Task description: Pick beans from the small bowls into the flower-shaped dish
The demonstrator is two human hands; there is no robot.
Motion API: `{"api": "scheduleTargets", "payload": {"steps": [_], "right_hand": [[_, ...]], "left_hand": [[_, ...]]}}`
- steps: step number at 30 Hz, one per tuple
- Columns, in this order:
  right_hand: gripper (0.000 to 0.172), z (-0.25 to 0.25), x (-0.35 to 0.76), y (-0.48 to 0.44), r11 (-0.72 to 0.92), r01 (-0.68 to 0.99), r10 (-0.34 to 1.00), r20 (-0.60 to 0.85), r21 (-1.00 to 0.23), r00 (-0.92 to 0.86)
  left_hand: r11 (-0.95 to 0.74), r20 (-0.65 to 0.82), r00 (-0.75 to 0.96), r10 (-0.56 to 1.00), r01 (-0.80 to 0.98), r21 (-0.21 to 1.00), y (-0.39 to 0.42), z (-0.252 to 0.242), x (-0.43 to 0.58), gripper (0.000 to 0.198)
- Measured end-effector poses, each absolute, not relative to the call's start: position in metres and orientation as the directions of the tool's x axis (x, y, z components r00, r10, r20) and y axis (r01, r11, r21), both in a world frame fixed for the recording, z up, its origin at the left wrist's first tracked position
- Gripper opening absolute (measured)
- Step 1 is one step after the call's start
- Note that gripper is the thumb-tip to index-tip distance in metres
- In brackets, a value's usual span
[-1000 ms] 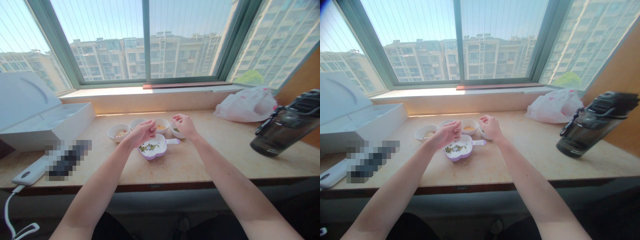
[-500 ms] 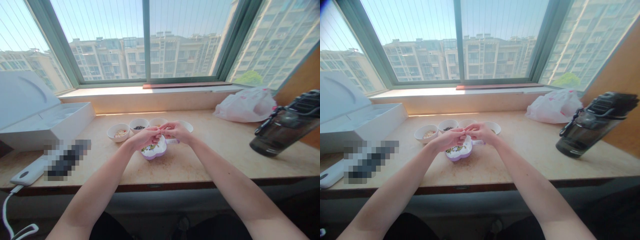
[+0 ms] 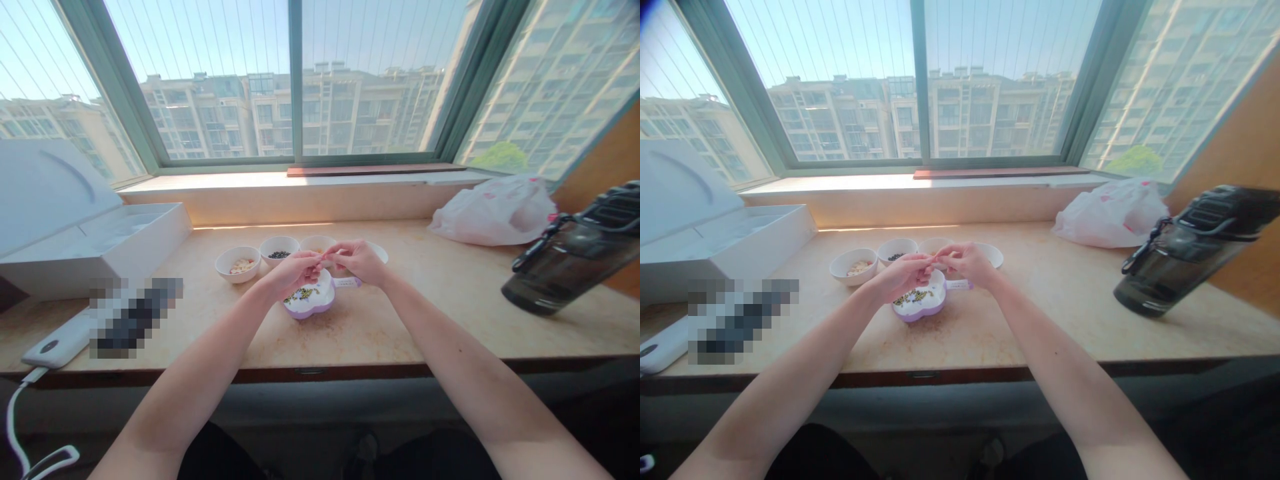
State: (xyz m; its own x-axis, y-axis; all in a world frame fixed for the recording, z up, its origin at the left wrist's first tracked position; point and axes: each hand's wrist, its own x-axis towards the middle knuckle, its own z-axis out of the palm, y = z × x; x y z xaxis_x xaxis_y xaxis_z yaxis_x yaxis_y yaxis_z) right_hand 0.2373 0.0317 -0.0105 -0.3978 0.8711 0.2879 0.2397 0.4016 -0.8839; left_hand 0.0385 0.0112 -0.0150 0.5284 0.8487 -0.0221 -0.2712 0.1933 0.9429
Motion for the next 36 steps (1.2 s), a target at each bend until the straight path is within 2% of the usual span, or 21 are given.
{"api": "scheduleTargets", "payload": {"steps": [2, 5, 8, 9, 11, 13, 16, 21, 26, 32, 34, 36], "right_hand": [[0.035, -0.012, 0.237, 0.033, 0.429, 0.281, 0.871, 0.312, -0.858, -0.379], [0.032, -0.017, 0.238, 0.037, 0.444, 0.341, 0.878, 0.326, -0.829, -0.350], [0.028, -0.022, 0.241, 0.047, 0.496, 0.343, 0.864, 0.416, -0.798, -0.282], [0.027, -0.024, 0.243, 0.051, 0.516, 0.340, 0.856, 0.460, -0.786, -0.235], [0.025, -0.026, 0.248, 0.058, 0.531, 0.366, 0.842, 0.525, -0.764, -0.125], [0.024, -0.027, 0.254, 0.064, 0.500, 0.423, 0.838, 0.546, -0.755, -0.017], [0.022, -0.028, 0.259, 0.068, 0.411, 0.512, 0.838, 0.534, -0.754, 0.114], [0.021, -0.026, 0.264, 0.067, 0.243, 0.656, 0.838, 0.495, -0.715, 0.229], [0.021, -0.019, 0.268, 0.065, 0.125, 0.752, 0.845, 0.466, -0.647, 0.261], [0.018, -0.016, 0.268, 0.061, 0.084, 0.807, 0.851, 0.463, -0.584, 0.247], [0.017, -0.016, 0.268, 0.061, 0.067, 0.819, 0.865, 0.442, -0.570, 0.237], [0.016, -0.017, 0.268, 0.062, 0.051, 0.832, 0.877, 0.423, -0.553, 0.228]], "left_hand": [[0.178, -0.013, 0.517, 0.856, -0.271, 0.946, 0.011, -0.014, 0.039, 0.023], [0.129, 0.000, 0.514, 0.858, -0.214, 0.968, 0.011, -0.013, 0.038, 0.033], [-0.112, 0.076, 0.467, 0.881, 0.049, 0.993, 0.012, -0.013, 0.035, 0.031], [-0.233, 0.119, 0.465, 0.877, 0.194, 0.953, 0.013, -0.014, 0.033, 0.027], [-0.449, 0.179, 0.522, 0.834, 0.453, 0.770, 0.014, -0.014, 0.029, 0.019], [-0.575, 0.165, 0.609, 0.776, 0.574, 0.583, 0.016, -0.015, 0.026, 0.014], [-0.627, 0.093, 0.669, 0.737, 0.627, 0.462, 0.018, -0.017, 0.024, 0.015], [-0.639, 0.032, 0.692, 0.721, 0.646, 0.418, 0.020, -0.021, 0.027, 0.014], [-0.640, 0.019, 0.685, 0.728, 0.670, 0.376, 0.020, -0.022, 0.030, 0.011], [-0.696, 0.043, 0.708, 0.705, 0.680, 0.229, 0.018, -0.027, 0.035, 0.017], [-0.689, 0.063, 0.698, 0.714, 0.683, 0.242, 0.017, -0.029, 0.035, 0.020], [-0.661, 0.103, 0.670, 0.735, 0.674, 0.330, 0.017, -0.028, 0.034, 0.020]]}}
